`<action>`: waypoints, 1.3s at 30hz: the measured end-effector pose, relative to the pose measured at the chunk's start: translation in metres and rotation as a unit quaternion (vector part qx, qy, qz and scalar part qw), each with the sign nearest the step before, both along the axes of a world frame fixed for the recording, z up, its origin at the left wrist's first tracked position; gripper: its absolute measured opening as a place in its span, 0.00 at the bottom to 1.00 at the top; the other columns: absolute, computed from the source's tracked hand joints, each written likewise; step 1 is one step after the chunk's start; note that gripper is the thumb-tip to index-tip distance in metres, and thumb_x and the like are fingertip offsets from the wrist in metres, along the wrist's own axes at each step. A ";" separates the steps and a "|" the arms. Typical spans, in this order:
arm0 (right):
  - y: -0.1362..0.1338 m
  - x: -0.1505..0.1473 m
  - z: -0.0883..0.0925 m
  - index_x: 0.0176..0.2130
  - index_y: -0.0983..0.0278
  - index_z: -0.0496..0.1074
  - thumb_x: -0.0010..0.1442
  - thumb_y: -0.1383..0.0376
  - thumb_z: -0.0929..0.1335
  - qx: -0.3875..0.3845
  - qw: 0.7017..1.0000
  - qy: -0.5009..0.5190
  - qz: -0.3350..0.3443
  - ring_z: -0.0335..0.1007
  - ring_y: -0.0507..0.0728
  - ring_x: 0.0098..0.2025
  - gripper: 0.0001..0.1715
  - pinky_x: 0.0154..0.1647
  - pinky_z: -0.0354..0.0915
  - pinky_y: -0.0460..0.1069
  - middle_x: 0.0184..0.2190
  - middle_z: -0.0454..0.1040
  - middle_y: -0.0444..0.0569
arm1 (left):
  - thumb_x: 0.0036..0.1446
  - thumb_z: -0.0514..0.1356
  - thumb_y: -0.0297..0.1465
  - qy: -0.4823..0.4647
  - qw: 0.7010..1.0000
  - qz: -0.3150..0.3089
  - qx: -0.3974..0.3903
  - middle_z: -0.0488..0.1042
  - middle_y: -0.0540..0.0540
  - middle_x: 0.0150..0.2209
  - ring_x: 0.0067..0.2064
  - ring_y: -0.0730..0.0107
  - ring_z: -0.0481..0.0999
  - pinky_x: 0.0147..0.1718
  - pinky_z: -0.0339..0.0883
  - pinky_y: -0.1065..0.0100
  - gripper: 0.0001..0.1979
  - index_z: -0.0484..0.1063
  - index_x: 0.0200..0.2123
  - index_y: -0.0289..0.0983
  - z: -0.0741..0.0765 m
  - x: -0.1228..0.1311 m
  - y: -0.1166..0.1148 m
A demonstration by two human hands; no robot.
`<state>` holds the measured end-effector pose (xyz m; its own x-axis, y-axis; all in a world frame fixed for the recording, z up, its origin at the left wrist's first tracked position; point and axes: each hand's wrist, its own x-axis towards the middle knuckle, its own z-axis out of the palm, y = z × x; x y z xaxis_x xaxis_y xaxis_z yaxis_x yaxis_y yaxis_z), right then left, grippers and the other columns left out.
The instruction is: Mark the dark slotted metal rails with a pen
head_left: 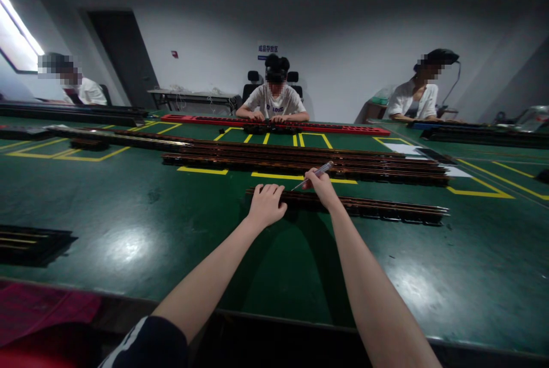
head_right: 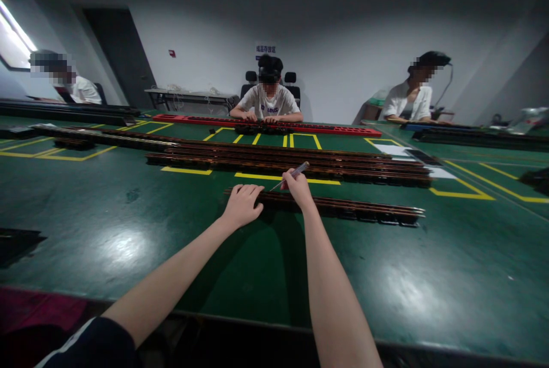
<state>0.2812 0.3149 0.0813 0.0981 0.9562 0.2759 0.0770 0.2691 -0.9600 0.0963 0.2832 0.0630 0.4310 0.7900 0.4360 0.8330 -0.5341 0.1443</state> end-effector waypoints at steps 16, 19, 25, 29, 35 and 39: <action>0.001 0.001 -0.002 0.21 0.59 0.61 0.48 0.53 0.68 0.014 0.999 0.028 -0.033 0.65 0.53 0.21 0.16 0.28 0.66 0.50 0.15 0.64 0.41 | 0.63 0.49 0.31 0.003 1.000 0.012 0.024 0.76 0.41 0.50 0.52 0.59 0.73 0.55 0.61 0.52 0.16 0.71 0.50 0.38 -0.005 0.001 0.003; 0.003 0.002 -0.004 0.21 0.59 0.60 0.49 0.54 0.68 0.017 0.998 0.030 -0.049 0.64 0.53 0.20 0.16 0.27 0.66 0.50 0.14 0.63 0.41 | 0.63 0.48 0.31 0.003 1.000 0.012 0.022 0.76 0.40 0.50 0.52 0.59 0.73 0.55 0.60 0.52 0.17 0.71 0.50 0.37 -0.005 0.001 0.003; 0.006 0.006 -0.008 0.20 0.59 0.61 0.49 0.58 0.66 0.023 0.997 0.037 -0.061 0.64 0.53 0.20 0.13 0.27 0.66 0.49 0.14 0.63 0.41 | 0.63 0.49 0.31 0.004 1.000 0.016 0.018 0.76 0.40 0.49 0.51 0.58 0.74 0.55 0.61 0.53 0.17 0.72 0.49 0.37 -0.002 0.002 0.000; 0.006 0.007 -0.008 0.20 0.60 0.61 0.50 0.57 0.67 0.020 0.998 0.039 -0.051 0.63 0.52 0.20 0.13 0.27 0.67 0.50 0.14 0.63 0.41 | 0.62 0.50 0.30 0.005 0.999 0.022 0.034 0.77 0.40 0.48 0.50 0.57 0.73 0.54 0.62 0.52 0.17 0.73 0.49 0.37 -0.003 0.003 0.000; 0.004 0.004 -0.006 0.22 0.59 0.61 0.50 0.52 0.68 0.012 0.999 0.032 -0.037 0.65 0.53 0.21 0.17 0.29 0.68 0.50 0.15 0.62 0.39 | 0.62 0.49 0.29 0.004 0.999 0.026 0.036 0.76 0.40 0.48 0.50 0.57 0.73 0.54 0.61 0.51 0.17 0.72 0.50 0.37 -0.006 0.003 0.002; 0.001 -0.003 -0.003 0.22 0.60 0.61 0.50 0.52 0.68 0.009 0.999 0.022 -0.029 0.66 0.53 0.21 0.18 0.29 0.67 0.50 0.16 0.63 0.40 | 0.61 0.49 0.28 0.009 0.999 0.034 0.028 0.76 0.40 0.48 0.51 0.56 0.73 0.54 0.60 0.50 0.17 0.72 0.49 0.37 -0.004 0.003 0.001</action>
